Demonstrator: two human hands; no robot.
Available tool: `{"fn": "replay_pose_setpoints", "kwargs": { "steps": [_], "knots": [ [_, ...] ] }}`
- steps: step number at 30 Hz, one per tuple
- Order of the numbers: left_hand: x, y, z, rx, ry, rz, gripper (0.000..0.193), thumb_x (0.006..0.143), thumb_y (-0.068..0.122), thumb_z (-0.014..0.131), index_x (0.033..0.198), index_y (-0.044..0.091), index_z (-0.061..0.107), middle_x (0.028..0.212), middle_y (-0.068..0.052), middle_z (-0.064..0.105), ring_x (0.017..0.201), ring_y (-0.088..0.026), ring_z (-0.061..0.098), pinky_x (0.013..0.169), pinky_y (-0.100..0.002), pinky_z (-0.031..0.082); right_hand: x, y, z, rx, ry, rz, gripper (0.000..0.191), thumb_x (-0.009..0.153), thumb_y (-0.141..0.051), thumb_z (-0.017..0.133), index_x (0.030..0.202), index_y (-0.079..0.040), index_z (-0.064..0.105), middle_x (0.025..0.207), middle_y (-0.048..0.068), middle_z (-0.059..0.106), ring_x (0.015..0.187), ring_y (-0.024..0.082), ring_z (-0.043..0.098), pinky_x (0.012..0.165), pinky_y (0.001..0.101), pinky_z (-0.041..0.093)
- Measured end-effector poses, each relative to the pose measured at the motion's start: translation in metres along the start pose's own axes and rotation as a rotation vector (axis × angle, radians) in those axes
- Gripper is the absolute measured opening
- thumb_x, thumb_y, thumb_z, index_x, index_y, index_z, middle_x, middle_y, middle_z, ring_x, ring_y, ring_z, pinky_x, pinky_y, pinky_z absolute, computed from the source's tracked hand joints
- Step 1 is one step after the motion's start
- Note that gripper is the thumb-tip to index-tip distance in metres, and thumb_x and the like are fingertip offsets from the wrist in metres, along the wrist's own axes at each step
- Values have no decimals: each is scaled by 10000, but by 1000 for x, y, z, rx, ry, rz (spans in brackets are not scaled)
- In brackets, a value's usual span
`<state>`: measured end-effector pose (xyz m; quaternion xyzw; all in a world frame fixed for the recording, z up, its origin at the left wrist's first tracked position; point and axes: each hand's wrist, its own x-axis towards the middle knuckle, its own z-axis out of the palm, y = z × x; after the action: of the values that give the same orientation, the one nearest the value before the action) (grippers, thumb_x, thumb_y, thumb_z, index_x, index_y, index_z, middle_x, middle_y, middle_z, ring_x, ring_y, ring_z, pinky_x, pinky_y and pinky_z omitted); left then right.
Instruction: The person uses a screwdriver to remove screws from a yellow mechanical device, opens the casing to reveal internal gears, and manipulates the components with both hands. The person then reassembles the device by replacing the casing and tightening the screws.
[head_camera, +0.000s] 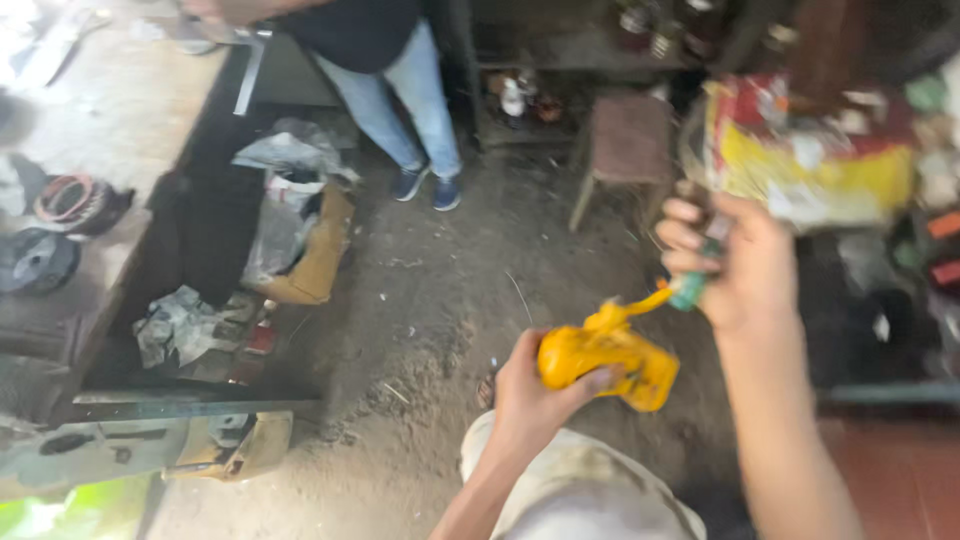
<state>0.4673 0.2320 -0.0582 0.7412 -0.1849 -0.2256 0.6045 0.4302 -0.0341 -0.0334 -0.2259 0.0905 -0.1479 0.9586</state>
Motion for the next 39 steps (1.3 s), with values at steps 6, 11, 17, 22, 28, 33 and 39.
{"fn": "replay_pose_setpoints", "kwargs": {
  "steps": [6,11,17,22,28,33,39],
  "knots": [
    [93,-40,-184,-29,386,-197,576,712,262,899,1167,24,639,1001,-81,795,916,-127,750,816,-293,601,256,162,105,-17,-120,261,401,885,-176,538,1220,43,571,1003,105,565,852,197,542,699,306,460],
    [142,-88,-284,-170,696,-330,541,711,192,899,1156,13,651,994,-63,769,896,-128,713,781,-295,597,449,330,163,-53,-350,398,328,968,-32,522,1280,57,573,1024,86,600,886,188,572,804,354,518],
    [217,-157,-361,-261,950,-386,594,687,119,891,1204,8,620,966,-97,752,764,-138,692,631,-281,562,639,456,216,-924,-698,4,182,1033,-65,625,1211,-28,634,1055,59,691,1015,198,678,896,362,551],
    [282,-178,-415,-244,1070,-571,605,669,122,895,1198,18,620,938,-120,780,679,-157,721,544,-290,576,718,493,249,-1512,-922,-822,156,943,-25,733,1091,-17,682,1053,130,699,1016,302,685,886,406,541],
    [327,-159,-482,-227,1079,-535,603,652,139,905,1181,19,642,1011,-98,779,860,-143,757,725,-302,624,770,514,290,-1740,-907,-812,147,856,-67,798,996,-53,760,938,125,728,928,326,680,834,449,525],
    [348,-147,-556,-157,974,-496,612,651,164,918,1186,31,652,1072,-80,771,986,-134,728,865,-295,572,776,537,320,-1797,-907,-636,185,891,-84,797,1053,-24,730,1026,151,722,987,335,687,850,438,537],
    [348,-137,-650,-65,874,-462,578,651,212,943,1125,29,668,1007,-86,769,922,-146,726,826,-308,572,786,599,358,-1789,-818,-762,137,914,-10,783,1029,5,709,1010,155,704,961,331,697,810,411,536]
  ]
}}
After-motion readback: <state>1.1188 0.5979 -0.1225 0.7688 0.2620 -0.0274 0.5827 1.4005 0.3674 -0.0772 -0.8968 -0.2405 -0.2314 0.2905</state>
